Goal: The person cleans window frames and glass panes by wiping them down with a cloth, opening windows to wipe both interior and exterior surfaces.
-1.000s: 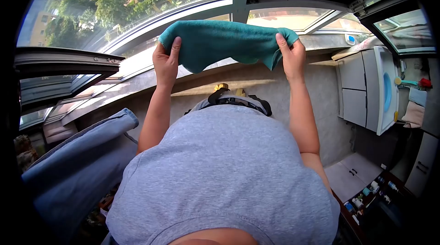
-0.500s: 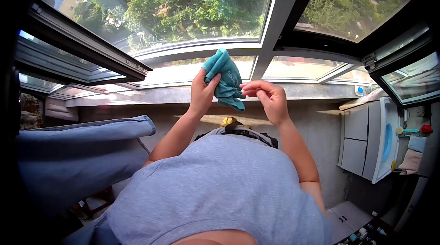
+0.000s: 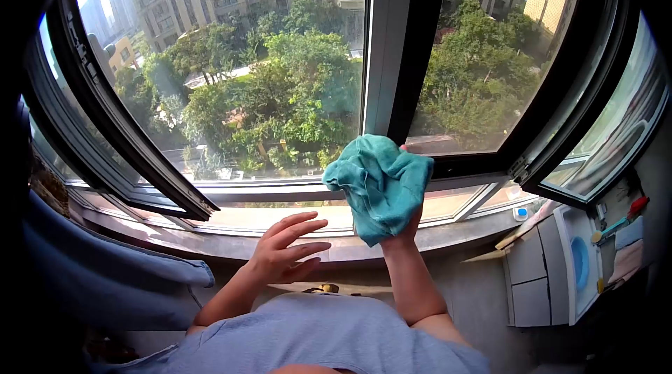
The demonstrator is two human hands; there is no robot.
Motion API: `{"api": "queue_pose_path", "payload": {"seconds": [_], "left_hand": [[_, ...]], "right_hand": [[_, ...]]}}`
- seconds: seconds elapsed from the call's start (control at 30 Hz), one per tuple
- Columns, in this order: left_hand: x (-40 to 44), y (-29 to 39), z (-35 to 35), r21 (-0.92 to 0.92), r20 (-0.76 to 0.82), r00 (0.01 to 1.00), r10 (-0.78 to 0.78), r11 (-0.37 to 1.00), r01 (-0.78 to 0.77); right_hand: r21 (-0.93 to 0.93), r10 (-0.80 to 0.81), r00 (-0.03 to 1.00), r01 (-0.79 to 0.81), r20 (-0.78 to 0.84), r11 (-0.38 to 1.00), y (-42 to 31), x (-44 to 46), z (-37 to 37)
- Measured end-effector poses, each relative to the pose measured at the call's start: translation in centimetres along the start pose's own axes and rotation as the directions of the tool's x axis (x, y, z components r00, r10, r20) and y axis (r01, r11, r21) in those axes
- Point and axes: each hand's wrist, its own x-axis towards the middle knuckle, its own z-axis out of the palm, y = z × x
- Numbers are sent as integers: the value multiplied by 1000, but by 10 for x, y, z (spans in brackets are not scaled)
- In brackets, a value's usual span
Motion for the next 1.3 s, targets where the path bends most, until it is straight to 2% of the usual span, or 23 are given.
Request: {"api": "queue_pose_path", "payload": {"seconds": [0.03, 0.07, 0.1, 0.13, 0.17, 0.2, 0.27, 0.33, 0.37, 0.4, 0.5, 0.53, 0.63, 0.67, 0.73, 0.77, 0.83, 0.93, 1.03, 1.07, 1.1, 1.2, 1.3], "left_hand": [[-4, -5, -6, 67, -113, 993, -34, 997, 42], [-6, -13, -10, 150, -191, 980, -55, 985, 84], [-4, -18, -17, 198, -230, 969, -89, 971, 136], [0, -25, -26, 244, -275, 955, -115, 952, 185], [1, -35, -33, 245, -305, 945, -115, 950, 195], [0, -43, -39, 242, -332, 936, -120, 948, 208], [1, -57, -57, 267, -356, 929, -98, 942, 202], [-7, -70, -75, 322, -361, 928, -96, 921, 221], [-13, -75, -83, 323, -377, 921, -99, 918, 231], [-20, -79, -92, 341, -400, 913, -87, 910, 236], [-36, -101, -109, 346, -480, 872, -98, 892, 291], [-35, -109, -114, 323, -515, 851, -107, 895, 308], [-18, -124, -129, 388, -607, 795, 6, 875, 290], [-11, -128, -133, 408, -643, 764, 54, 868, 283], [-4, -139, -142, 443, -676, 724, 138, 861, 250], [3, -146, -149, 469, -703, 691, 167, 840, 274], [8, -152, -157, 500, -726, 664, 179, 801, 330], [7, -171, -157, 460, -760, 623, 185, 830, 316], [9, -181, -148, 410, -803, 574, 162, 849, 334], [8, -186, -148, 411, -800, 577, 164, 851, 328], [8, -190, -148, 441, -770, 610, 187, 847, 297], [3, -194, -147, 440, -735, 653, 183, 861, 254], [1, -196, -148, 451, -708, 682, 183, 861, 237]], "right_hand": [[-62, -106, 989, 113, 105, 992, -17, 17, 12], [-173, -299, 925, 342, 233, 924, -25, 22, 31], [-443, -507, 819, 572, 268, 690, -22, 27, 22], [-609, -539, 684, 712, 490, 349, -18, 41, 26], [-643, -533, 486, 750, 692, -151, -14, 56, 30], [-526, -489, 268, 666, 830, -529, -11, 70, 35], [-496, -299, 422, 507, 856, -705, 9, 98, 16], [-456, -200, 618, 288, 760, -842, 19, 131, 9], [-392, -174, 598, 257, 783, -883, 18, 140, -1], [-453, -190, 627, 290, 756, -843, 15, 151, -3], [-341, -169, 464, 317, 870, -885, -20, 173, 89], [-361, -173, 483, 328, 858, -873, -31, 185, 121], [-227, -127, 267, 390, 955, -892, -64, 223, 241], [-169, -104, 220, 298, 970, -939, -77, 239, 277], [-85, -66, 73, 308, 995, -948, -110, 286, 350], [-28, -32, -10, 272, 999, -962, -137, 318, 415], [0, -12, -56, 212, 998, -977, -162, 353, 463], [-86, -96, -50, 183, 994, -979, -158, 358, 476], [-79, -87, -37, 181, 996, -980, -131, 321, 412], [-89, -89, 7, 172, 996, -981, -115, 298, 379], [-144, -121, 106, 247, 987, -958, -98, 274, 344], [-203, -132, 300, 220, 945, -954, -60, 230, 240], [-230, -118, 388, 257, 914, -939, -54, 210, 221]]}}
